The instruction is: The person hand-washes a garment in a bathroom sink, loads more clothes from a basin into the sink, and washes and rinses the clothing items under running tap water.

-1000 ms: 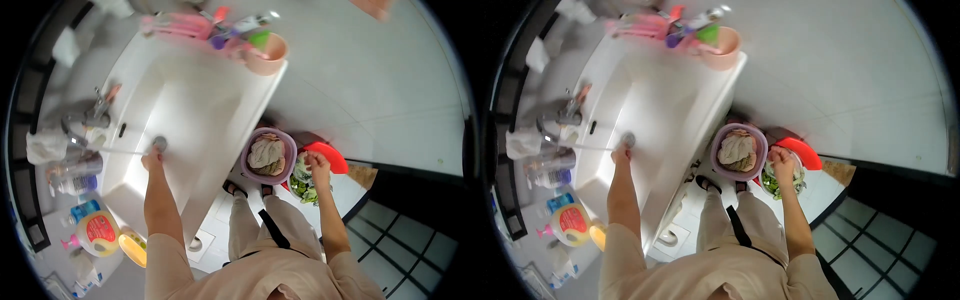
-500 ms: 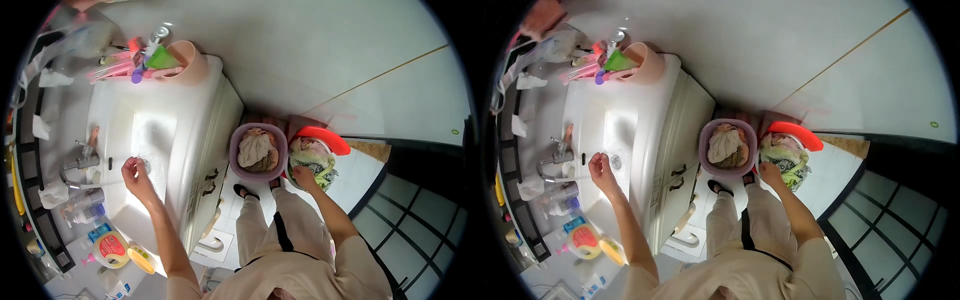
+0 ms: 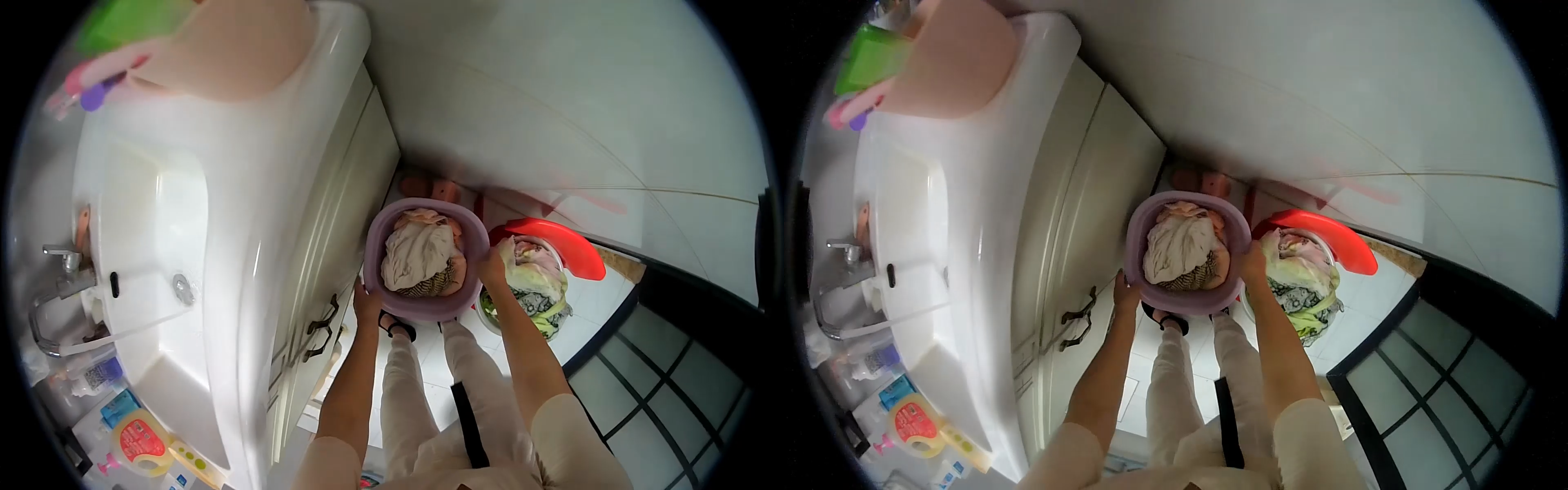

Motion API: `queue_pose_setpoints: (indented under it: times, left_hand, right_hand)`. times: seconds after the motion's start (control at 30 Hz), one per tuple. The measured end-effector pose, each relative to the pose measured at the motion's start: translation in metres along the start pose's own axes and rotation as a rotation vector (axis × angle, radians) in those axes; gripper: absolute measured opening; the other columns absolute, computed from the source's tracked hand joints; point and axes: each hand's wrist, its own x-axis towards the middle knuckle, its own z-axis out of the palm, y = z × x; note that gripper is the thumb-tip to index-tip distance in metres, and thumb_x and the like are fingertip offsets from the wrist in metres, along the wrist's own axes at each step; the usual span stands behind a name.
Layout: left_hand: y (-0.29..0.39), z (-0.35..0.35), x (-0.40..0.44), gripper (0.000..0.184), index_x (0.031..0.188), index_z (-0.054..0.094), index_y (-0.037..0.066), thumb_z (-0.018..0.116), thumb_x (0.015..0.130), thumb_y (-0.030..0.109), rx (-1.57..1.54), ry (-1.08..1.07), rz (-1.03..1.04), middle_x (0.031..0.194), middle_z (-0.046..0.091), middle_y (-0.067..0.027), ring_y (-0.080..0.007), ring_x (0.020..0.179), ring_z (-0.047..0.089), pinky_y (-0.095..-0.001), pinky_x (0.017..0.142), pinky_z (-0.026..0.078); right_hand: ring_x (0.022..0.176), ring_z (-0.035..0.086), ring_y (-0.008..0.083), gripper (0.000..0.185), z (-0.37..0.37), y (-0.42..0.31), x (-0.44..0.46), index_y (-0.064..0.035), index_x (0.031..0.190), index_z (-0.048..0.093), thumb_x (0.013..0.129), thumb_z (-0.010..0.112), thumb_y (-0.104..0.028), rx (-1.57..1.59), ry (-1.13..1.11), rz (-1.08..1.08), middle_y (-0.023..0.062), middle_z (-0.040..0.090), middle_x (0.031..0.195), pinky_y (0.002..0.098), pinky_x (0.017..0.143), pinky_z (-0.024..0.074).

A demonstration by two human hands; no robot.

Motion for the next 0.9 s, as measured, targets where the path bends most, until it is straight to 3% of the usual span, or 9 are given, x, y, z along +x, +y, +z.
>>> queue_pose_setpoints:
  times: [0.07, 0.17, 0.27, 0.37, 0.53, 0.67, 0.7, 0.83, 0.9]
  left_hand:
    - [-0.008, -0.003, 0.014, 0.027, 0.097, 0.059, 0.001, 0.057, 0.071, 0.009, -0.143, -0.256, -0.07, 0.091, 0.063, -0.0172, -0.0302, 0.085, 0.06, -0.0364, 0.076, 0.046]
    - [0.014, -0.011, 0.004, 0.02, 0.088, 0.06, 0.0, 0.055, 0.07, 0.006, -0.065, -0.159, -0.086, 0.078, 0.063, -0.0145, -0.0254, 0.072, 0.059, -0.0338, 0.069, 0.045]
    - [0.062, -0.041, -0.04, 0.021, 0.088, 0.06, 0.0, 0.057, 0.069, 0.006, -0.172, -0.156, -0.139, 0.081, 0.063, -0.0129, -0.0197, 0.074, 0.058, -0.031, 0.068, 0.045]
    - [0.109, -0.074, -0.092, 0.024, 0.092, 0.06, 0.0, 0.059, 0.069, 0.007, -0.242, -0.253, -0.147, 0.085, 0.064, -0.0108, -0.0166, 0.076, 0.058, -0.0292, 0.067, 0.046]
    - [0.187, -0.157, -0.176, 0.031, 0.102, 0.061, 0.002, 0.059, 0.072, 0.009, -0.436, -0.37, -0.09, 0.088, 0.064, -0.0091, -0.0151, 0.078, 0.058, -0.0269, 0.07, 0.045]
    - [0.226, -0.233, -0.22, 0.03, 0.102, 0.061, 0.002, 0.058, 0.073, 0.009, -0.48, -0.429, 0.036, 0.087, 0.063, -0.0077, -0.0129, 0.08, 0.057, -0.0259, 0.072, 0.045]
    - [0.237, -0.256, -0.233, 0.029, 0.103, 0.06, 0.002, 0.057, 0.075, 0.007, -0.647, -0.455, 0.047, 0.085, 0.062, -0.0061, -0.0115, 0.077, 0.056, -0.0241, 0.069, 0.044]
    - [0.255, -0.324, -0.244, 0.031, 0.108, 0.058, 0.001, 0.055, 0.078, 0.006, -0.81, -0.31, 0.104, 0.085, 0.059, -0.0036, -0.0088, 0.075, 0.053, -0.0203, 0.063, 0.042]
    - [0.25, -0.344, -0.225, 0.039, 0.12, 0.05, 0.003, 0.055, 0.082, 0.01, -0.966, -0.187, 0.103, 0.102, 0.058, -0.0065, -0.0116, 0.081, 0.056, -0.0225, 0.067, 0.044]
  right_hand:
    - [0.079, 0.061, 0.0367, 0.03, -0.001, 0.003, 0.0, 0.001, 0.094, 0.055, 0.073, 0.061, -0.02, 0.015, 0.039, -0.019, 0.0227, 0.062, 0.085, 0.041, 0.071, 0.046]
    - [0.071, 0.057, 0.0216, 0.02, -0.003, 0.015, -0.009, 0.0006, 0.086, 0.057, 0.069, 0.061, -0.009, 0.245, 0.077, -0.126, 0.0098, 0.06, 0.077, 0.0322, 0.064, 0.0447]
    - [0.063, 0.046, 0.0077, 0.013, -0.052, 0.002, -0.044, -0.0034, 0.081, 0.056, 0.068, 0.06, -0.002, 0.328, -0.009, -0.139, -0.005, 0.049, 0.069, 0.0238, 0.055, 0.0383]
    - [0.061, 0.04, 0.0077, 0.015, -0.101, 0.025, -0.071, -0.0047, 0.083, 0.057, 0.069, 0.062, -0.005, 0.517, 0.036, -0.11, -0.0036, 0.047, 0.069, 0.0229, 0.054, 0.0341]
    - [0.076, 0.052, 0.0102, 0.02, -0.214, -0.089, -0.176, -0.003, 0.091, 0.054, 0.072, 0.053, 0.003, 0.639, 0.175, -0.299, 0.0006, 0.055, 0.084, 0.0231, 0.07, 0.0418]
    - [0.081, 0.054, 0.0113, 0.025, -0.265, -0.161, -0.246, -0.0022, 0.096, 0.052, 0.072, 0.053, 0.005, 0.766, 0.183, -0.435, 0.0044, 0.059, 0.091, 0.0236, 0.077, 0.0421]
    - [0.082, 0.054, 0.0113, 0.026, -0.275, -0.18, -0.265, -0.0019, 0.096, 0.052, 0.071, 0.054, 0.005, 0.756, 0.175, -0.477, 0.0047, 0.059, 0.09, 0.0238, 0.077, 0.0421]
    - [0.079, 0.054, 0.0095, 0.034, -0.287, -0.256, -0.33, -0.0013, 0.1, 0.05, 0.067, 0.058, 0.005, 0.763, 0.133, -0.684, 0.0053, 0.059, 0.087, 0.0222, 0.074, 0.0422]
    - [0.072, 0.053, 0.0083, 0.035, -0.267, -0.312, -0.363, -0.001, 0.102, 0.048, 0.069, 0.057, 0.007, 0.847, 0.066, -0.75, 0.0051, 0.059, 0.085, 0.0208, 0.068, 0.0425]
